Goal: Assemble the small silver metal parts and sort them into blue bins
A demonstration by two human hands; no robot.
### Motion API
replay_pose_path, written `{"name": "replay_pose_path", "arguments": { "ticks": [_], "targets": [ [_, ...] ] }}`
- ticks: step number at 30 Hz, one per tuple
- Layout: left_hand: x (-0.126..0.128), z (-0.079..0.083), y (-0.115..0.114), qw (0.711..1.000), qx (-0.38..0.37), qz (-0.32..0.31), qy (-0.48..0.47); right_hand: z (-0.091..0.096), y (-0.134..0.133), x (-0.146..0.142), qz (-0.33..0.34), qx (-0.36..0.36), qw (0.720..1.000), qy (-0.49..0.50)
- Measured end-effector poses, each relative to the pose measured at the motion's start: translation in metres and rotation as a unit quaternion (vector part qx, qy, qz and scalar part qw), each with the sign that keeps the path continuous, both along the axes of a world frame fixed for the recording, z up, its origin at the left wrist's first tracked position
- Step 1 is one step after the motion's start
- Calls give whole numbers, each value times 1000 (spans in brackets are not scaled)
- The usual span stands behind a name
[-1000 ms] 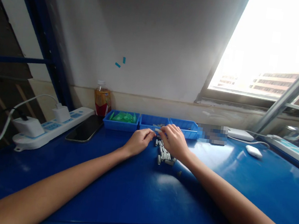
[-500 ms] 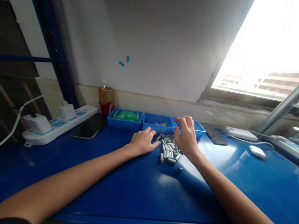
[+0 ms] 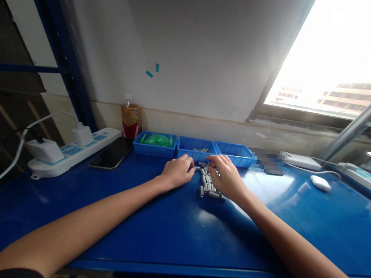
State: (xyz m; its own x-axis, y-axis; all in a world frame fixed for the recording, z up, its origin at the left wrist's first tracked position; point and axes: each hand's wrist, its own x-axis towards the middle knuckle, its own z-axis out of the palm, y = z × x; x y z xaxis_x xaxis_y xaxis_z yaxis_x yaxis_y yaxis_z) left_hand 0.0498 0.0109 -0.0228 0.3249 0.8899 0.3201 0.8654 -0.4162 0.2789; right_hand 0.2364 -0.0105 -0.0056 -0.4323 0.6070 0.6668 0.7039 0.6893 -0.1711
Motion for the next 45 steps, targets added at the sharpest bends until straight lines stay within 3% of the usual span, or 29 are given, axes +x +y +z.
{"name": "replay_pose_path", "arguments": {
  "ticks": [5, 12, 18, 24, 31, 33, 38, 40, 42, 45],
  "targets": [
    [-3, 0, -2, 984, 22, -103, -142, -4, 4, 0, 4, -31, 998, -61],
    [-6, 3, -7, 957, 23, -193, -215, -4, 0, -7, 10, -14, 998, -52],
    [-7, 3, -10, 961, 21, -193, -196, -5, 3, -7, -3, -9, 997, -74],
    [-7, 8, -14, 970, 27, -166, -175, -2, -3, -8, -6, -37, 999, 2],
    [-9, 7, -10, 961, 4, -196, -195, 1, -6, -7, 27, -17, 999, -12],
    [-6, 5, -8, 966, 0, -192, -173, 4, 0, -6, 3, 2, 1000, -19],
    [1, 0, -7, 985, 16, -169, -23, 11, 32, 1, -145, 51, 988, 0],
    [2, -2, -7, 987, 31, -157, 7, 10, 39, 6, -176, 50, 983, -3],
    [1, -2, -8, 989, 41, -138, 13, 9, 36, 10, -162, 33, 986, -15],
    [-1, 0, -9, 991, 47, -122, 17, 12, 19, 16, -82, -19, 995, -56]
  ]
}}
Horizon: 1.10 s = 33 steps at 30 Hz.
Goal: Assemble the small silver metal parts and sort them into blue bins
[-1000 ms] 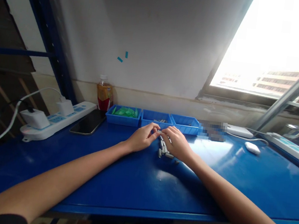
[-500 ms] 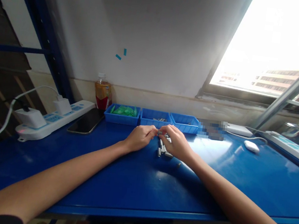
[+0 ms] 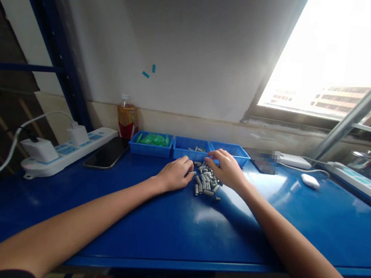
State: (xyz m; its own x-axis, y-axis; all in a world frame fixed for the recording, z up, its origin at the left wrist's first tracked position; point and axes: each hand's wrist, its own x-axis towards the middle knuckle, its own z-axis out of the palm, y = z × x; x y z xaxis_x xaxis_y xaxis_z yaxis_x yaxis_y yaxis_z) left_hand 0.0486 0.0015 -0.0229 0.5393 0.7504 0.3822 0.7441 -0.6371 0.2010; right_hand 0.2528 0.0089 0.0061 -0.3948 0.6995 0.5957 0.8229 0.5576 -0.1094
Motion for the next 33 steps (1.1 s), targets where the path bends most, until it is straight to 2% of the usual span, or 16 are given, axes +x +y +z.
{"name": "replay_pose_path", "arguments": {
  "ticks": [2, 3, 6, 8, 12, 15, 19, 27, 33],
  "targets": [
    [-1, 2, -1, 1000, 3, -6, -3, 4, -10, 4, 29, -38, 999, -21],
    [-1, 2, -1, 1000, 4, -14, -8, 6, -13, 6, 22, -51, 998, -28],
    [3, 4, 2, 999, -2, -46, -14, 6, -10, 16, -40, -80, 995, -54],
    [8, 5, 6, 998, -10, -62, -1, 0, -4, 23, -64, -107, 989, -84],
    [23, 3, 17, 996, -25, -78, 25, -17, 6, 29, -68, -145, 980, -117],
    [28, 1, 22, 997, -22, -71, 27, -22, 9, 28, -63, -144, 980, -123],
    [25, -1, 20, 998, -20, -54, 14, -22, 14, 27, -75, -127, 986, -82],
    [27, 2, 23, 995, -48, -88, 23, -24, 17, 19, -82, -139, 984, -72],
    [46, 11, 29, 994, -60, -27, 91, -21, 20, 25, -80, -132, 988, -30]
  ]
}}
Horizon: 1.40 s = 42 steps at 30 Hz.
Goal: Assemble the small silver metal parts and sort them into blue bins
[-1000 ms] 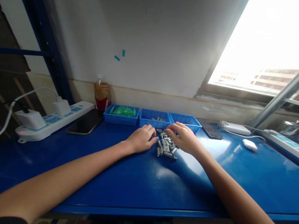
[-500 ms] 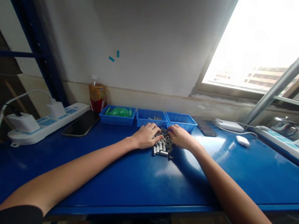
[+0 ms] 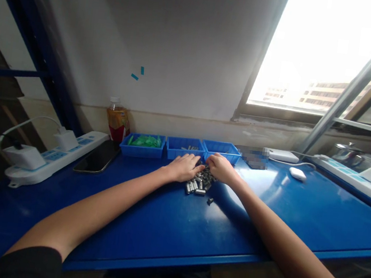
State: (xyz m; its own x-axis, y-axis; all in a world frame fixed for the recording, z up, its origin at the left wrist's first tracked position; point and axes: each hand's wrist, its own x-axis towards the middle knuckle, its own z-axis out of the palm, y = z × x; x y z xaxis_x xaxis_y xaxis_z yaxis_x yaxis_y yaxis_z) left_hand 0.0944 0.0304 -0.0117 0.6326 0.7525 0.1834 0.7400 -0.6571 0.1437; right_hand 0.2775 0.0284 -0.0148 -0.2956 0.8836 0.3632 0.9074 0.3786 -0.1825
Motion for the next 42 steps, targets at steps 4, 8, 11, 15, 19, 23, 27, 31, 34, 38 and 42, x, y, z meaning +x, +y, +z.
{"name": "replay_pose_path", "arguments": {
  "ticks": [4, 8, 11, 15, 19, 23, 27, 31, 34, 38, 42],
  "targets": [
    [16, 3, -1, 999, 17, 30, 16, -7, 3, 1, 2, 4, 1000, 30],
    [15, 0, -5, 999, 20, 34, -16, -14, 1, -8, 3, 3, 998, 66],
    [1, -3, -12, 998, -8, 13, -57, -14, -6, -18, 10, 1, 996, 91],
    [-27, -6, -30, 992, -42, -56, -109, -13, -18, -38, 42, -8, 992, 121],
    [-57, -5, -50, 988, -53, -87, -119, -12, -29, -56, 99, -30, 981, 165],
    [-76, -5, -66, 989, -61, -94, -94, 2, -37, -54, 168, -88, 971, 143],
    [-80, -4, -69, 991, -66, -56, -99, 16, -40, -31, 234, -163, 956, 71],
    [-84, -7, -54, 993, -26, 8, -114, 11, -37, -22, 224, -174, 957, 66],
    [-91, -11, -42, 995, 14, 10, -101, 6, -39, -30, 244, -169, 953, 70],
    [-96, -14, -35, 995, 38, 4, -97, 9, -49, -44, 297, -150, 940, 72],
    [-92, -13, -36, 993, 40, 16, -109, 9, -54, -50, 318, -121, 936, 85]
  ]
}}
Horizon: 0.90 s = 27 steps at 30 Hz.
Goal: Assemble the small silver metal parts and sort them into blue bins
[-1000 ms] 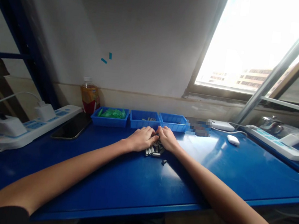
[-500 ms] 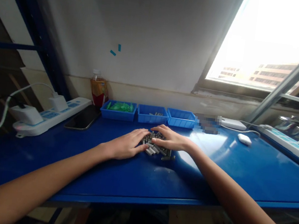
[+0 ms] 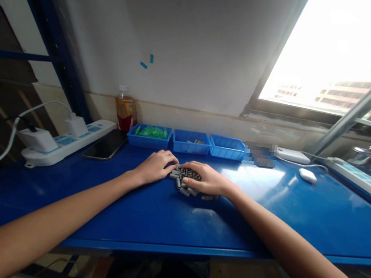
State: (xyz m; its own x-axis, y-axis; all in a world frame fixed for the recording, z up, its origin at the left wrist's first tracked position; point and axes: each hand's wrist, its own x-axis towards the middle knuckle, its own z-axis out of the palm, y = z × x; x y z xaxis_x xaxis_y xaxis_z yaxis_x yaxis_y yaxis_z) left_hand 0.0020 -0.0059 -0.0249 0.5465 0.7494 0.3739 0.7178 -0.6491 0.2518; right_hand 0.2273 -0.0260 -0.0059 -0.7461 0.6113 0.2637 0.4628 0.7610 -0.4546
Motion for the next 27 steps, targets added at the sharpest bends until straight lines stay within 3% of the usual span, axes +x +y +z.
{"name": "replay_pose_path", "arguments": {
  "ticks": [7, 13, 18, 23, 27],
  "targets": [
    [11, 12, -14, 995, -8, 13, -101, -8, 3, -8, -108, 112, 985, 80],
    [21, 21, -35, 989, -35, -26, -143, 2, -8, -13, -96, 218, 970, 54],
    [16, 18, -35, 984, -10, -26, -177, 3, -10, -14, -125, 215, 965, 77],
    [15, 20, -36, 990, 62, -59, -108, 3, -11, -17, -119, 186, 971, 89],
    [16, 21, -36, 992, 69, -30, -99, 4, -13, -18, -127, 181, 971, 89]
  ]
}}
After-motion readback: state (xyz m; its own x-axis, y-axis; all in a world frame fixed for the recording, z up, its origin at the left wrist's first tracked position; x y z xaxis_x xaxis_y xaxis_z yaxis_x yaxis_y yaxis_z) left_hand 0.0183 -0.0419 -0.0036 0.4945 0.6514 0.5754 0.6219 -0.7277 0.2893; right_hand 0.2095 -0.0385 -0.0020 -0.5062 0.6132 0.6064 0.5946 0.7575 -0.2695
